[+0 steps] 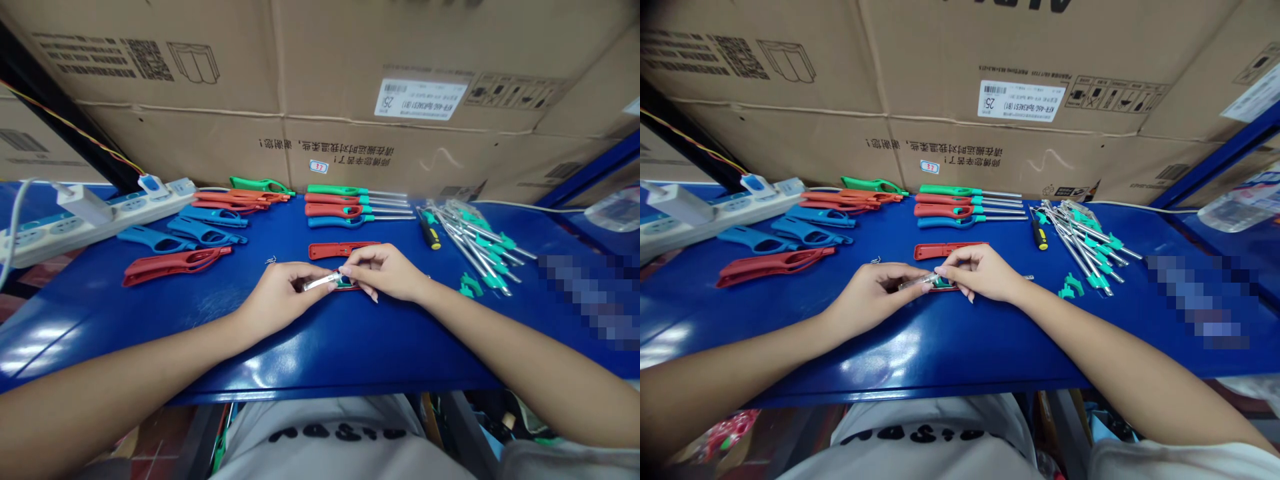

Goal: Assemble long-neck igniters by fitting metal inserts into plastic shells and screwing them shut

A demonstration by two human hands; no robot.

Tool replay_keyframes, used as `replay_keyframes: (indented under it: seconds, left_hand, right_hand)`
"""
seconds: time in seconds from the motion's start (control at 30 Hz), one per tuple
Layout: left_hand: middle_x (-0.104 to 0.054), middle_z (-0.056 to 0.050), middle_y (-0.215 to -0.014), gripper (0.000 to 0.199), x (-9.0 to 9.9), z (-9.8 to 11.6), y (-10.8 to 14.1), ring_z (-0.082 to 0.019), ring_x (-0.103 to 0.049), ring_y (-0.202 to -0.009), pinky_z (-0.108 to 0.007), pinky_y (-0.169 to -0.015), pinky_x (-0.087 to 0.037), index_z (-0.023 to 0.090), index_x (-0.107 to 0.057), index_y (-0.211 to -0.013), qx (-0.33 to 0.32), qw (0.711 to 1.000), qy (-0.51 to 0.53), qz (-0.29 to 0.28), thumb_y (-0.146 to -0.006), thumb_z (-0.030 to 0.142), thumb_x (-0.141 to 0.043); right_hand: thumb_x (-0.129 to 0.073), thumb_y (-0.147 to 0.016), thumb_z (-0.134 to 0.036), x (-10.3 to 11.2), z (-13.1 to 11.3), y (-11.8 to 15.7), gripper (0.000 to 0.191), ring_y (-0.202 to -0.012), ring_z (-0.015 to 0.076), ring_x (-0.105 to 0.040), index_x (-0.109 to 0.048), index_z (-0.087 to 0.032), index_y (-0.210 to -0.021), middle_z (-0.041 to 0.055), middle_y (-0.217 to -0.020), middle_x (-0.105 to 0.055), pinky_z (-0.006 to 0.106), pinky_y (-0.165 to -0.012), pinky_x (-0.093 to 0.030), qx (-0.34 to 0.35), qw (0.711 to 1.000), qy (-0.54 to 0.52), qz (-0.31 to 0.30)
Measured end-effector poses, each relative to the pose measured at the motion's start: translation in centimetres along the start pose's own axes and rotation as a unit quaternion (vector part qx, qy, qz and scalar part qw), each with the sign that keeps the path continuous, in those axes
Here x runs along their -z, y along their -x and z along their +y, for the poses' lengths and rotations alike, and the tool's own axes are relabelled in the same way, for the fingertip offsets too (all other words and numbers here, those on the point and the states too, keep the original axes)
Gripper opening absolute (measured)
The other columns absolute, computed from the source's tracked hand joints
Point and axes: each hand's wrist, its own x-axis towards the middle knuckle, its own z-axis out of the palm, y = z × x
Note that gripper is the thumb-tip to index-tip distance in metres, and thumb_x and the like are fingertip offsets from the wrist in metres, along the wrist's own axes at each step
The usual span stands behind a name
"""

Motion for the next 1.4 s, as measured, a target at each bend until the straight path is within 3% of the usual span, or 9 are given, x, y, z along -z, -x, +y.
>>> replay_keyframes:
  seconds: [0.23, 0.4, 0.53, 0.87, 1.23, 1.4]
  left_hand:
    - [-0.079, -0.001, -0.096, 0.021, 1.5, 1.1, -0.3, -0.016, -0.070, -0.079, -0.025, -0.072, -0.053, 0.022, -0.077, -0.107, -0.045, 0.996, -0.063, 0.033, -0.088, 0.030, -0.073]
    - [-0.075, -0.002, -0.089, 0.013, 2.7, 1.7, -0.5, -0.018, -0.064, -0.083, -0.030, -0.076, -0.050, 0.022, -0.077, -0.099, -0.102, 0.971, -0.217, -0.012, -0.089, 0.030, -0.073]
    - [-0.073, -0.003, -0.095, 0.012, 2.9, 1.4, -0.7, -0.020, -0.062, -0.088, -0.035, -0.084, -0.048, 0.025, -0.078, -0.100, -0.129, 0.950, -0.281, -0.038, -0.091, 0.028, -0.071]
    - [-0.072, -0.001, -0.097, 0.018, 3.2, 1.8, -0.6, -0.017, -0.065, -0.081, -0.028, -0.069, -0.046, 0.023, -0.074, -0.103, -0.027, 0.958, -0.280, -0.061, -0.089, 0.033, -0.071]
    - [-0.072, -0.002, -0.093, 0.013, 3.1, 1.4, -0.6, -0.016, -0.064, -0.076, -0.027, -0.069, -0.046, 0.022, -0.076, -0.093, -0.018, 0.968, -0.243, -0.064, -0.091, 0.032, -0.067]
    - [-0.071, -0.004, -0.087, 0.017, 3.0, 1.4, -0.7, -0.016, -0.063, -0.072, -0.028, -0.069, -0.047, 0.020, -0.076, -0.091, -0.033, 0.972, -0.222, -0.062, -0.091, 0.034, -0.067]
  right_hand:
    - [-0.060, -0.089, -0.060, 0.1, 0.0, -0.1, 0.045, -0.035, 0.0093, -0.055, -0.066, -0.016, -0.091, -0.0070, -0.045, -0.058, 0.020, -0.041, -0.045, 0.003, 1.000, -0.022, 0.012]
    - [-0.062, -0.090, -0.056, 0.4, -0.1, -0.1, 0.042, -0.035, 0.0078, -0.054, -0.067, -0.014, -0.093, -0.0065, -0.048, -0.060, 0.020, -0.041, -0.045, 0.001, 0.999, -0.030, 0.019]
    - [-0.061, -0.091, -0.052, 0.5, -0.2, -0.2, 0.038, -0.035, 0.0069, -0.053, -0.068, -0.015, -0.092, -0.0056, -0.052, -0.062, 0.019, -0.040, -0.045, -0.002, 0.999, -0.030, 0.027]
    - [-0.060, -0.092, -0.051, 0.7, -0.1, -0.1, 0.038, -0.036, 0.0073, -0.054, -0.068, -0.014, -0.093, -0.0058, -0.050, -0.061, 0.019, -0.042, -0.045, -0.004, 0.999, -0.023, 0.021]
    - [-0.060, -0.092, -0.053, 0.7, -0.1, -0.1, 0.040, -0.037, 0.0072, -0.054, -0.071, -0.014, -0.094, -0.0036, -0.054, -0.064, 0.020, -0.043, -0.046, -0.006, 1.000, -0.006, 0.020]
    - [-0.059, -0.094, -0.046, 0.5, 0.0, 0.5, 0.036, -0.040, 0.0076, -0.054, -0.073, -0.016, -0.108, 0.0005, -0.069, -0.073, 0.022, -0.042, -0.047, 0.052, 0.996, 0.074, -0.001]
